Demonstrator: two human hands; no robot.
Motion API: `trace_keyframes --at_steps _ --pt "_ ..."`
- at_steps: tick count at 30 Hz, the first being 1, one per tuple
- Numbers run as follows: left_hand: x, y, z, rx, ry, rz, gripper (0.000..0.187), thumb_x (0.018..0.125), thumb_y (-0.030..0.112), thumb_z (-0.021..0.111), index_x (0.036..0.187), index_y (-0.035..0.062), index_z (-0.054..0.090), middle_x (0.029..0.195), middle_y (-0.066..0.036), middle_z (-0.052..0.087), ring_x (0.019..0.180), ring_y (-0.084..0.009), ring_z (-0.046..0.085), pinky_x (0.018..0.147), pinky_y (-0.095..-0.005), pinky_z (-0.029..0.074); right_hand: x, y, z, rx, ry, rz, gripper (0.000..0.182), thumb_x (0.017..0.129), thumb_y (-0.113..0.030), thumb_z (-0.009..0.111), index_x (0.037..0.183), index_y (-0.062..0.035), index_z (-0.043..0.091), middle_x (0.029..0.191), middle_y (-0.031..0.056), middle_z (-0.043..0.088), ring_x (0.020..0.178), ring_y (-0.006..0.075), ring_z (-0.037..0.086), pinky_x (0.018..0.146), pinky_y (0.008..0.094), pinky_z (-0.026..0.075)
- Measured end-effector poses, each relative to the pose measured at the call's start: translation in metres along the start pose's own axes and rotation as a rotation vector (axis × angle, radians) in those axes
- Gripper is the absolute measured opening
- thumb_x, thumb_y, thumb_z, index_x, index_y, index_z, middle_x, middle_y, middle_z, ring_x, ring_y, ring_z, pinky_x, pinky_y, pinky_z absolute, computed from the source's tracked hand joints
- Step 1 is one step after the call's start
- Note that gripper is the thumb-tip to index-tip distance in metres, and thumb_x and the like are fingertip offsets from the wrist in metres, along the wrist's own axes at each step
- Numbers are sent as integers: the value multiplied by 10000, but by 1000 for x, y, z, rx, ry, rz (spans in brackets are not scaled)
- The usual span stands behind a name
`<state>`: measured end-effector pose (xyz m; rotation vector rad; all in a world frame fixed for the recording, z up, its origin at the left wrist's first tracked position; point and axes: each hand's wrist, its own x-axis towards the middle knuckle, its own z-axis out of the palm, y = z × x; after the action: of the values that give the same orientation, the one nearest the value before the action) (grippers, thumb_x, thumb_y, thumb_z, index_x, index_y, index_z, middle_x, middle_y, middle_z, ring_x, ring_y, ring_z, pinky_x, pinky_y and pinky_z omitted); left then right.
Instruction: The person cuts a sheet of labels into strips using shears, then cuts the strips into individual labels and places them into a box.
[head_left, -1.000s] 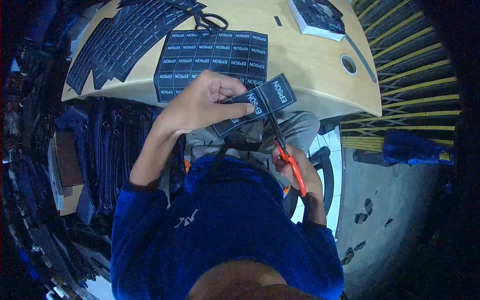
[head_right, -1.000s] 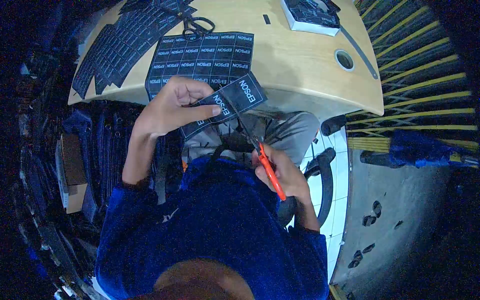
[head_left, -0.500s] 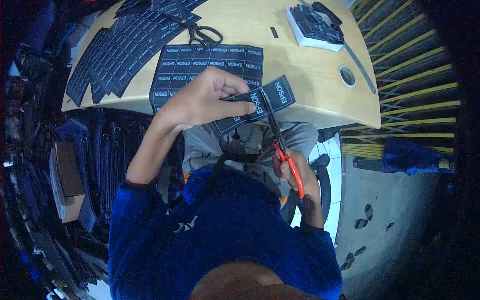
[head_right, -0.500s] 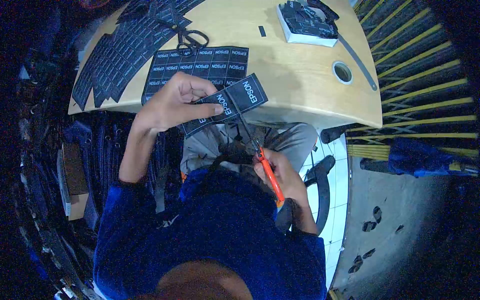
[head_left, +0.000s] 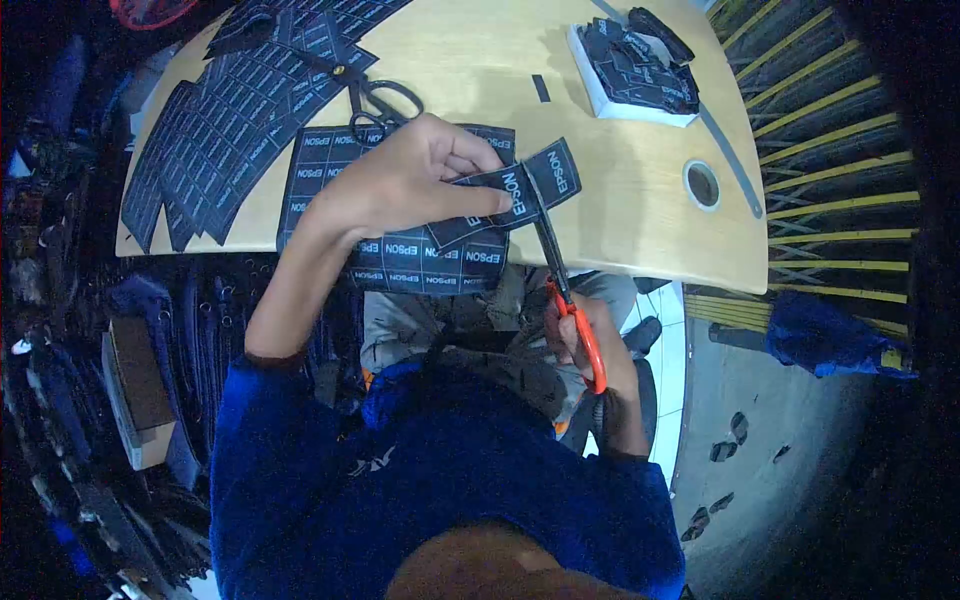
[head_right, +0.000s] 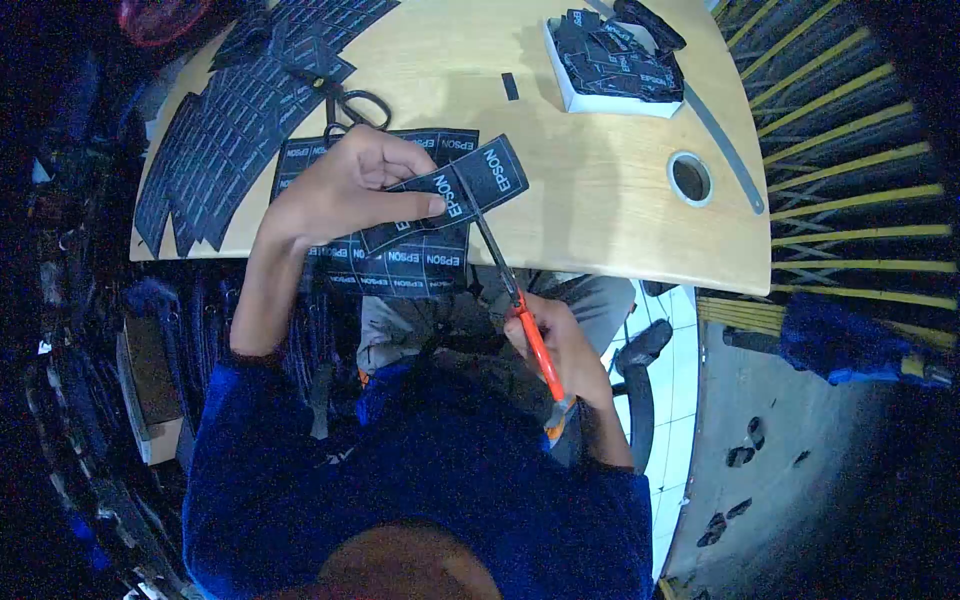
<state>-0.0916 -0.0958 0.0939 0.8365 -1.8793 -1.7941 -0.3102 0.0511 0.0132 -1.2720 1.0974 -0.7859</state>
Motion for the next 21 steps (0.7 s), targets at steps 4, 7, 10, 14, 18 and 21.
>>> trace_keyframes --at_steps 4,7,10,14,18,21 --pt "13 -6 -12 11 -37 -2 137 765 13 652 891 -41 646 780 -26 638 711 -61 552 680 -201 450 7 -2 -6 19 3 26 360 914 -311 492 684 -41 431 558 -52 342 511 70 311 455 257 250" --pt "20 -9 -21 -58 -30 -62 137 761 13 656 886 -42 647 787 -43 646 707 -69 563 677 -201 456 13 -9 -6 5 33 111 363 917 -301 489 673 -39 433 540 -53 333 495 69 306 446 257 249" --pt "25 -10 -26 -30 -19 -65 135 750 10 663 872 -47 648 793 -54 649 695 -76 571 657 -201 459 17 -7 -7 -97 56 84 345 918 -272 490 668 -41 435 530 -53 332 492 66 308 447 252 251" --pt "23 -17 -30 -3 -12 -110 130 753 14 663 873 -35 652 783 -44 647 698 -73 567 655 -200 452 16 0 -6 -28 37 72 307 922 -243 480 693 -40 453 536 -49 336 495 71 315 449 252 256" --pt "12 -21 -28 55 -21 -33 104 764 -15 649 867 -16 637 807 -34 652 720 -63 577 668 -199 457 11 -3 -3 40 44 34 363 870 -380 529 751 -44 462 597 -31 378 546 88 352 492 257 297" --pt "8 -25 -27 -41 -12 -51 124 757 15 669 869 -33 650 793 -41 649 730 -69 564 694 -211 446 8 -1 8 45 98 -65 463 808 -493 574 801 -45 458 681 -17 418 593 93 376 530 252 327"
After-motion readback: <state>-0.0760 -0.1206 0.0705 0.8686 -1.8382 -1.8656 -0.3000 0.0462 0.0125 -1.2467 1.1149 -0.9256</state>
